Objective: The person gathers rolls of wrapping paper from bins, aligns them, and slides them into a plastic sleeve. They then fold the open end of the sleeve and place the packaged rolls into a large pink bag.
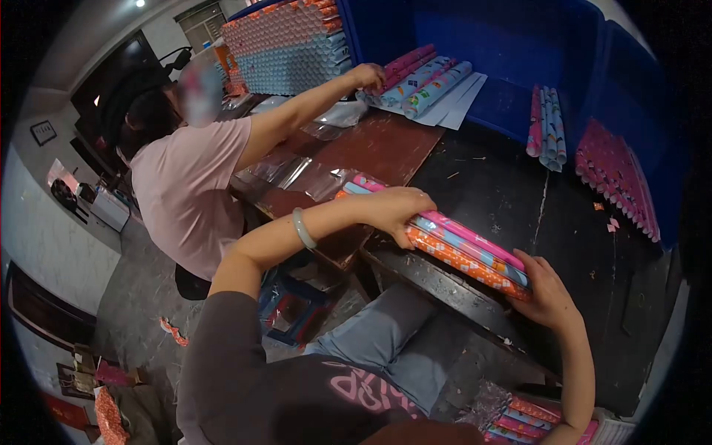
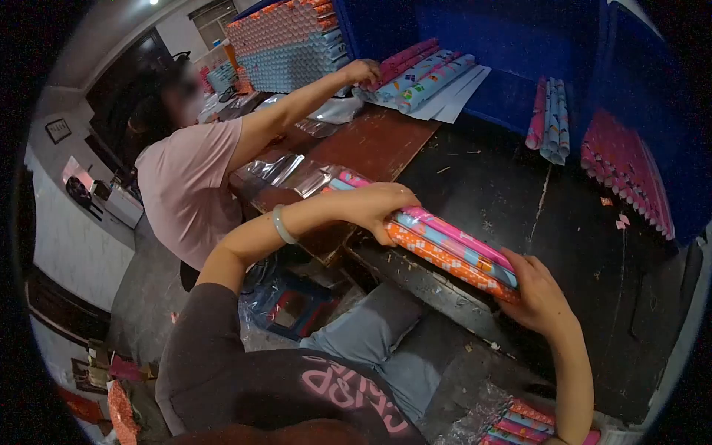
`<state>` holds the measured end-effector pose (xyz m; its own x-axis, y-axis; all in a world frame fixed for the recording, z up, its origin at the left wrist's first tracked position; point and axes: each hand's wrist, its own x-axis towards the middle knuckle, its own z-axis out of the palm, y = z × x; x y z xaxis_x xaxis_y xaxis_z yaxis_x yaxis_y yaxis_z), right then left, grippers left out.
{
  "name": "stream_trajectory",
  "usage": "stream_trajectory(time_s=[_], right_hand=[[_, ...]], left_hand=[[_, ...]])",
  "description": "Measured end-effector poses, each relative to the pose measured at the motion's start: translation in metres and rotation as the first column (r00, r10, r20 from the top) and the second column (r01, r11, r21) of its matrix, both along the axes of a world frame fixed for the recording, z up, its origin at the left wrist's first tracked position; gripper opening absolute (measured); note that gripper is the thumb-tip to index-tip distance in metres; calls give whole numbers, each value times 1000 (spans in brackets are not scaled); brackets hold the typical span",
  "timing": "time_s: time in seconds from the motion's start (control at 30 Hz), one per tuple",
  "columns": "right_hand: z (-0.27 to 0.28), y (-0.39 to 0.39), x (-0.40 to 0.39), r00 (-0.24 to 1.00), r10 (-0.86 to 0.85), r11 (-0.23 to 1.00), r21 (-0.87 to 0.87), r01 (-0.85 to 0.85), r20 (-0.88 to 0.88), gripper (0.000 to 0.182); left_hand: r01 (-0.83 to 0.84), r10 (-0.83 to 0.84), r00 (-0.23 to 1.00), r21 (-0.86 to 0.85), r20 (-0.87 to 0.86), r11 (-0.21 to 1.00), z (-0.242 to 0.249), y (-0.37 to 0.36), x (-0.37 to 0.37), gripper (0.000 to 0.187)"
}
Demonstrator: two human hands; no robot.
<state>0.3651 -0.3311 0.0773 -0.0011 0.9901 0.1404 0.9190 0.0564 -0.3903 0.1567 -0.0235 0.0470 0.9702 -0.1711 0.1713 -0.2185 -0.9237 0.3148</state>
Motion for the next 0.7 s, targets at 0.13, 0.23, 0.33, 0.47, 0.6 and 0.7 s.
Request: stream_trajectory(time_s=[0.13, 0.23, 0.33, 0.47, 0.6, 0.7], right_hand=[[-9, 15, -11, 998, -52, 999, -16, 52, -23, 78], [-14, 17, -14, 999, -39, 999, 32, 40, -23, 79], [-9, 4, -11, 995, -95, 995, -11, 94, -29, 80], [-4, -35, 10, 994, -95, 995, 38, 94, 48, 79], [-10, -28, -3, 984, -172, 985, -33, 171, -42, 79], [-13, 3, -26, 995, -90, 994, 57, 92, -48, 78]], left_hand=[[8, -7, 1000, 37, -20, 999, -1, -54, 41, 64], [19, -19, 999, -6, 30, 1000, -8, -87, 60, 73], [117, -116, 986, 2, 117, 993, -5, -88, 59, 79], [32, -48, 988, 110, 144, 993, 3, -34, 20, 71], [108, -104, 983, -20, 151, 994, -15, -59, 40, 56], [96, -86, 992, -111, 94, 989, -18, -115, 69, 60]])
